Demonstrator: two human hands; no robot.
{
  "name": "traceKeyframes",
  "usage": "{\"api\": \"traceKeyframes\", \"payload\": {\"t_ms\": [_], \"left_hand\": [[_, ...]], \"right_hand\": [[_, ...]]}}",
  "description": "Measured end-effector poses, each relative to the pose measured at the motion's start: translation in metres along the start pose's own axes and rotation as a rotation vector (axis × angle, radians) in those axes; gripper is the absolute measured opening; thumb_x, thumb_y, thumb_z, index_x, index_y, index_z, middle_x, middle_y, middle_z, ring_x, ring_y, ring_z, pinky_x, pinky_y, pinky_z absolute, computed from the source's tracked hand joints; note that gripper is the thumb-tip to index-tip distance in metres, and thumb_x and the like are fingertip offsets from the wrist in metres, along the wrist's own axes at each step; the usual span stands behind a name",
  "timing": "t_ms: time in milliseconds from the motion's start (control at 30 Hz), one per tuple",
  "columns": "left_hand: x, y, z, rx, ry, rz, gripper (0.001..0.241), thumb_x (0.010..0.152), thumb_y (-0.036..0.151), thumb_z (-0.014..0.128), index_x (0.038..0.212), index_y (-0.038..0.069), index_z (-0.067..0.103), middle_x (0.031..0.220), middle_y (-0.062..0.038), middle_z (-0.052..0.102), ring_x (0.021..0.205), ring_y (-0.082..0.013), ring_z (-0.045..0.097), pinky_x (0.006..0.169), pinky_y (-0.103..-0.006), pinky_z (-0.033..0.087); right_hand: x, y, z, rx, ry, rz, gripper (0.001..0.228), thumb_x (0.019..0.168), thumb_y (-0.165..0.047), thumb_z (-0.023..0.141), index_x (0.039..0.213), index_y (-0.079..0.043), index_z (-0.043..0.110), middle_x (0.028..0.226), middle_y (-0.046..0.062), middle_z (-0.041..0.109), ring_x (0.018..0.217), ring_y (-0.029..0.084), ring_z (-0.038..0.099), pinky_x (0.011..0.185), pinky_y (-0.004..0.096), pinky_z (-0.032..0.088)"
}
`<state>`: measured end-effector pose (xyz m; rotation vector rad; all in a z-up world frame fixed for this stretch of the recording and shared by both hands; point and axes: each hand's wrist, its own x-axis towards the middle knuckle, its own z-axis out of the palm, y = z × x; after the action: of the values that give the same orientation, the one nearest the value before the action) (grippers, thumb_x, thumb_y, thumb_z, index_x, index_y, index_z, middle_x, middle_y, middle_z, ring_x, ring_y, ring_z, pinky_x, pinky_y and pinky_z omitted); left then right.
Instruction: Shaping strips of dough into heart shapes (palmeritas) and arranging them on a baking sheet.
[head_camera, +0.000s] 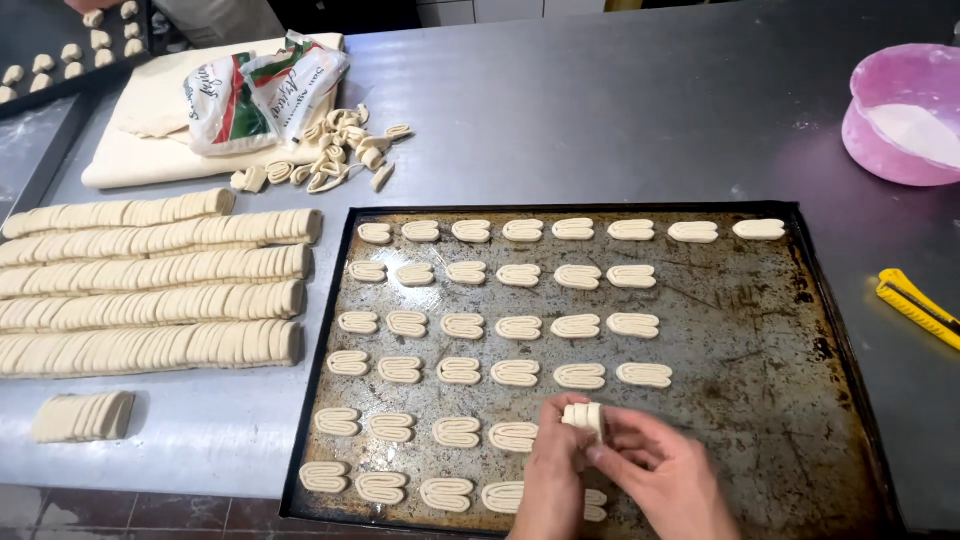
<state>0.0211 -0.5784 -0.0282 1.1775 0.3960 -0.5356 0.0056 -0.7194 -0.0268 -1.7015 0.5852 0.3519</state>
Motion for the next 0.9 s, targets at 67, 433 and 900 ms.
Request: {"api": "traceKeyframes", "payload": {"t_ms": [67, 433, 900], "left_hand": [[0.004, -0.012, 0.008, -0.240, -0.022, 0.011, 0.043, 0.083, 0.005, 0.041, 0.123, 0.001, 0.057, 0.095, -0.011, 0.053, 0.083, -0.0177, 0.044, 0.074, -0.0301, 0.034], [-0.017, 0.040, -0.008, -0.609, 0.084, -0.033, 0.041, 0.091, 0.008, 0.039, 0.129, -0.002, 0.049, 0.102, -0.015, 0.047, 0.087, -0.0244, 0.047, 0.074, -0.0376, 0.039], [-0.015, 0.003, 0.002, -0.134, -0.110, 0.040, 0.032, 0.091, 0.011, 0.035, 0.118, 0.005, 0.051, 0.098, -0.012, 0.056, 0.089, -0.0198, 0.050, 0.081, -0.0337, 0.040]], "right_hand": [[-0.004, 0.003, -0.006, 0.060, 0.041, 0.021, 0.052, 0.069, 0.010, 0.085, 0.120, -0.001, 0.080, 0.096, 0.021, 0.088, 0.087, 0.028, 0.085, 0.082, 0.038, 0.073], [0.015, 0.019, -0.060, -0.341, 0.005, -0.011, 0.053, 0.073, -0.009, 0.087, 0.124, -0.022, 0.079, 0.106, 0.006, 0.086, 0.088, 0.019, 0.083, 0.071, 0.033, 0.074], [-0.025, 0.000, -0.001, -0.299, -0.024, -0.117, 0.058, 0.069, -0.016, 0.092, 0.124, -0.011, 0.077, 0.109, 0.002, 0.080, 0.086, 0.011, 0.080, 0.075, 0.025, 0.070]]}}
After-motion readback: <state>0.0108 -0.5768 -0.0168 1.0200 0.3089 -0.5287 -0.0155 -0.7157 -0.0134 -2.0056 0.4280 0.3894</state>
